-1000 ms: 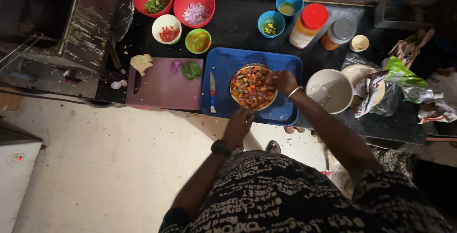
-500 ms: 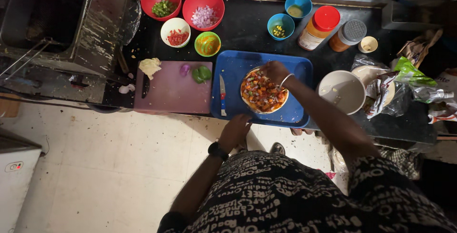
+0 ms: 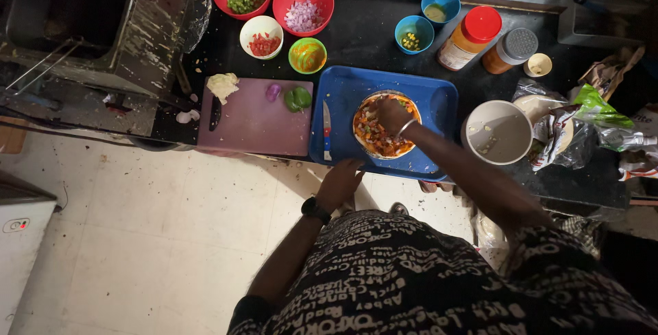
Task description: The person assembles a pizza on a round base set on a blue tray, spreading chopped vegetable toppings evenly by hand. They briefly wash their hands at the sink, take a bag of shredded cheese from the refrigerator, pour cheese into a bowl, and sprinkle it over the topped pizza.
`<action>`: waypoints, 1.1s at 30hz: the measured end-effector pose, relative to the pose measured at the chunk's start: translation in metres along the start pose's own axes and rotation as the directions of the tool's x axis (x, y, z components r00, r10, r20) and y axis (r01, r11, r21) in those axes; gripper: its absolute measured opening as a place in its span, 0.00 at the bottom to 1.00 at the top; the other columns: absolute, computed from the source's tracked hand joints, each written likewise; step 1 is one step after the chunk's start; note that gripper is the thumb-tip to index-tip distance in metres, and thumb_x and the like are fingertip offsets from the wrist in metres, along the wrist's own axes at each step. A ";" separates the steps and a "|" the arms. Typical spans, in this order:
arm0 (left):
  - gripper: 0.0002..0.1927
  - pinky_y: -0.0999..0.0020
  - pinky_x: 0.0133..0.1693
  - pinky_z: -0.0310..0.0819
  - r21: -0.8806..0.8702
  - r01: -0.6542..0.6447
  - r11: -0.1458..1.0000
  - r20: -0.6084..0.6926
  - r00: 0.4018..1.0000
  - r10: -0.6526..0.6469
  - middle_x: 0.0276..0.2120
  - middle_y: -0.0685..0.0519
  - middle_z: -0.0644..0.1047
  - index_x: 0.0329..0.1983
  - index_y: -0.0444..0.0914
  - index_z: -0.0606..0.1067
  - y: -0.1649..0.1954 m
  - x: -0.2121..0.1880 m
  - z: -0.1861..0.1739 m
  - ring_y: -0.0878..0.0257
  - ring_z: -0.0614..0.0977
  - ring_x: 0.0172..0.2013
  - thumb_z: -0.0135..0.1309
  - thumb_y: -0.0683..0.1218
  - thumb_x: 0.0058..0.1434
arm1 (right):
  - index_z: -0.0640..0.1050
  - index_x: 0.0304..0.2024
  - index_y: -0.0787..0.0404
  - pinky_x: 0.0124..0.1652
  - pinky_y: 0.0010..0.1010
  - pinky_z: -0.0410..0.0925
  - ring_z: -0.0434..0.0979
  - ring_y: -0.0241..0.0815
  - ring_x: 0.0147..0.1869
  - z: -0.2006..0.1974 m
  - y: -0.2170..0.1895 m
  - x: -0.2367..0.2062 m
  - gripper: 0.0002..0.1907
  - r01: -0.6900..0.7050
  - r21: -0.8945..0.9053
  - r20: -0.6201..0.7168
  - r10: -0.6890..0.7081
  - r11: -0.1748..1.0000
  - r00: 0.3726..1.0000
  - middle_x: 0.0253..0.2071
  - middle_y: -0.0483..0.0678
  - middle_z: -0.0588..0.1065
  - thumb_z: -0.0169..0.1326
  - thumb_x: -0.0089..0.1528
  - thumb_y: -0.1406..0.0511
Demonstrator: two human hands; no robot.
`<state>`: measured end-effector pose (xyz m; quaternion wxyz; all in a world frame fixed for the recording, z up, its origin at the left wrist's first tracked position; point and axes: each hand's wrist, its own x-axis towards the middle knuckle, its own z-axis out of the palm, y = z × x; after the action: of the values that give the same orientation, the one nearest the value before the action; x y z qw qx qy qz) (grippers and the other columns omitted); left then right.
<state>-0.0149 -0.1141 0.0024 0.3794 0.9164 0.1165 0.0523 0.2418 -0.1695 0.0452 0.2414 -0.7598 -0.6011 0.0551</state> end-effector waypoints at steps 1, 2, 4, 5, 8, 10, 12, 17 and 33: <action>0.17 0.53 0.53 0.73 -0.004 -0.010 1.000 0.000 1.000 0.010 0.49 0.43 0.78 0.56 0.37 0.75 0.000 0.000 0.000 0.46 0.78 0.53 0.52 0.48 0.66 | 0.85 0.41 0.59 0.47 0.45 0.74 0.82 0.59 0.42 0.002 0.000 -0.006 0.14 -0.073 0.052 0.030 0.072 0.996 0.997 0.38 0.59 0.81 0.55 0.54 0.71; 0.17 0.53 0.53 0.73 -0.014 0.006 1.000 0.014 1.000 -0.006 0.49 0.44 0.78 0.55 0.37 0.75 0.001 0.001 0.000 0.46 0.78 0.53 0.52 0.48 0.67 | 0.84 0.40 0.60 0.48 0.45 0.74 0.82 0.58 0.43 0.003 -0.001 -0.011 0.12 -0.148 0.102 0.063 0.142 0.984 0.988 0.39 0.58 0.81 0.55 0.56 0.70; 0.16 0.53 0.54 0.73 -0.031 0.039 0.999 0.043 0.998 -0.038 0.50 0.44 0.78 0.54 0.38 0.75 0.002 0.002 -0.001 0.47 0.78 0.53 0.51 0.49 0.68 | 0.83 0.41 0.62 0.49 0.44 0.74 0.82 0.57 0.45 0.004 -0.001 -0.020 0.09 -0.352 0.005 0.183 0.345 0.936 0.920 0.40 0.59 0.81 0.57 0.61 0.66; 0.15 0.54 0.54 0.73 -0.024 0.022 0.999 0.024 0.999 -0.021 0.49 0.44 0.78 0.54 0.38 0.75 0.003 0.003 -0.001 0.47 0.78 0.53 0.51 0.49 0.68 | 0.83 0.42 0.62 0.50 0.44 0.74 0.82 0.57 0.45 0.004 -0.001 -0.024 0.10 -0.444 -0.053 0.234 0.443 0.895 0.865 0.40 0.59 0.80 0.58 0.64 0.63; 0.15 0.53 0.53 0.73 -0.016 -0.004 1.000 -0.006 1.000 0.004 0.49 0.44 0.78 0.54 0.37 0.75 0.004 0.002 -0.002 0.47 0.78 0.53 0.51 0.48 0.68 | 0.86 0.45 0.56 0.47 0.45 0.73 0.81 0.58 0.40 0.001 0.004 -0.043 0.19 -0.019 0.024 0.129 0.015 1.000 0.991 0.39 0.58 0.81 0.52 0.54 0.73; 0.15 0.53 0.52 0.73 -0.026 0.011 1.000 0.008 1.000 -0.011 0.49 0.44 0.78 0.54 0.37 0.75 0.005 0.001 -0.003 0.47 0.77 0.52 0.51 0.48 0.67 | 0.84 0.41 0.60 0.42 0.45 0.74 0.81 0.59 0.39 -0.002 0.009 -0.055 0.17 0.024 -0.029 0.078 -0.021 0.999 0.997 0.38 0.59 0.80 0.56 0.49 0.70; 0.15 0.54 0.53 0.73 0.003 -0.045 0.999 -0.032 0.998 0.045 0.48 0.44 0.78 0.53 0.36 0.75 0.006 0.000 -0.004 0.47 0.78 0.52 0.52 0.48 0.67 | 0.83 0.40 0.61 0.40 0.43 0.75 0.82 0.58 0.38 -0.006 0.015 -0.064 0.12 -0.113 0.010 0.076 0.112 0.994 0.991 0.37 0.58 0.81 0.58 0.54 0.68; 0.15 0.54 0.54 0.73 0.031 0.005 1.000 -0.060 0.998 -0.003 0.49 0.43 0.78 0.53 0.36 0.76 0.015 -0.008 0.001 0.46 0.78 0.52 0.51 0.48 0.68 | 0.77 0.48 0.63 0.40 0.35 0.79 0.86 0.51 0.46 -0.020 0.022 -0.071 0.11 -0.205 0.532 0.013 0.234 0.822 0.972 0.44 0.56 0.81 0.53 0.62 0.73; 0.16 0.56 0.56 0.72 -0.053 0.258 0.965 -0.445 0.859 -0.254 0.52 0.44 0.79 0.55 0.37 0.76 0.145 -0.096 0.071 0.47 0.78 0.55 0.55 0.46 0.65 | 0.78 0.51 0.63 0.41 0.39 0.72 0.79 0.51 0.41 -0.041 0.024 -0.091 0.18 0.054 0.381 -0.145 0.002 0.923 0.989 0.37 0.57 0.76 0.57 0.57 0.70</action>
<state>-0.0697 -0.2864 0.0536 0.3417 0.8576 0.3215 0.2108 0.2536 -0.2712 0.0521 0.4285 -0.6918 -0.5698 0.1143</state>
